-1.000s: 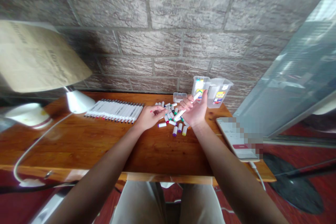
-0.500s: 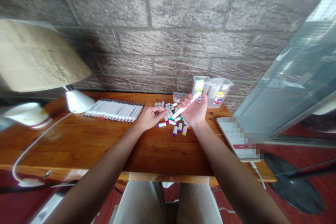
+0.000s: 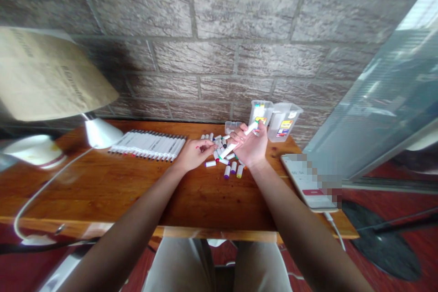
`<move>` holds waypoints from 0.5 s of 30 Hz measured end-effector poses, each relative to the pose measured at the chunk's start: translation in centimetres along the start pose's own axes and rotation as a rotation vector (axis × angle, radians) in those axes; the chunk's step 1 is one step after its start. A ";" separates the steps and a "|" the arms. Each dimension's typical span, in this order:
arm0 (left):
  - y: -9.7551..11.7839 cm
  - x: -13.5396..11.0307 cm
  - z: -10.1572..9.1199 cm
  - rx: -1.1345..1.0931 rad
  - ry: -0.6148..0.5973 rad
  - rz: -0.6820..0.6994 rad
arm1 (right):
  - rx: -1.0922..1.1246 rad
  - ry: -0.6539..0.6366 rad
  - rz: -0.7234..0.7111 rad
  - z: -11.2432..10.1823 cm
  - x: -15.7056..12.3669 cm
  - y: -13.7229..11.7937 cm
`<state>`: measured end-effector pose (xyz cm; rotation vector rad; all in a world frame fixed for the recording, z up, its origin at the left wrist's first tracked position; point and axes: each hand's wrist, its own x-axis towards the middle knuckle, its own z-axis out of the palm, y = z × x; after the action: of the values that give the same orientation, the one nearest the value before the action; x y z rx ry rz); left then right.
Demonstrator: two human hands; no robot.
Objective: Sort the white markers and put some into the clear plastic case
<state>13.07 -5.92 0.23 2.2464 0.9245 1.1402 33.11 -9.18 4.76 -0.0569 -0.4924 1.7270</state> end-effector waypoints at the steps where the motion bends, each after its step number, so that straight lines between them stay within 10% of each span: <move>1: 0.0 0.0 0.0 0.006 -0.001 -0.001 | -0.004 0.002 -0.004 -0.1 0.0 0.0; 15: 0.0 0.0 0.1 0.010 -0.026 0.014 | -0.121 0.041 0.008 -0.6 0.2 0.2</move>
<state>13.16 -5.94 0.12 2.2733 0.9080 1.1126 33.05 -8.84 4.23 -0.1804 -0.5669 1.6992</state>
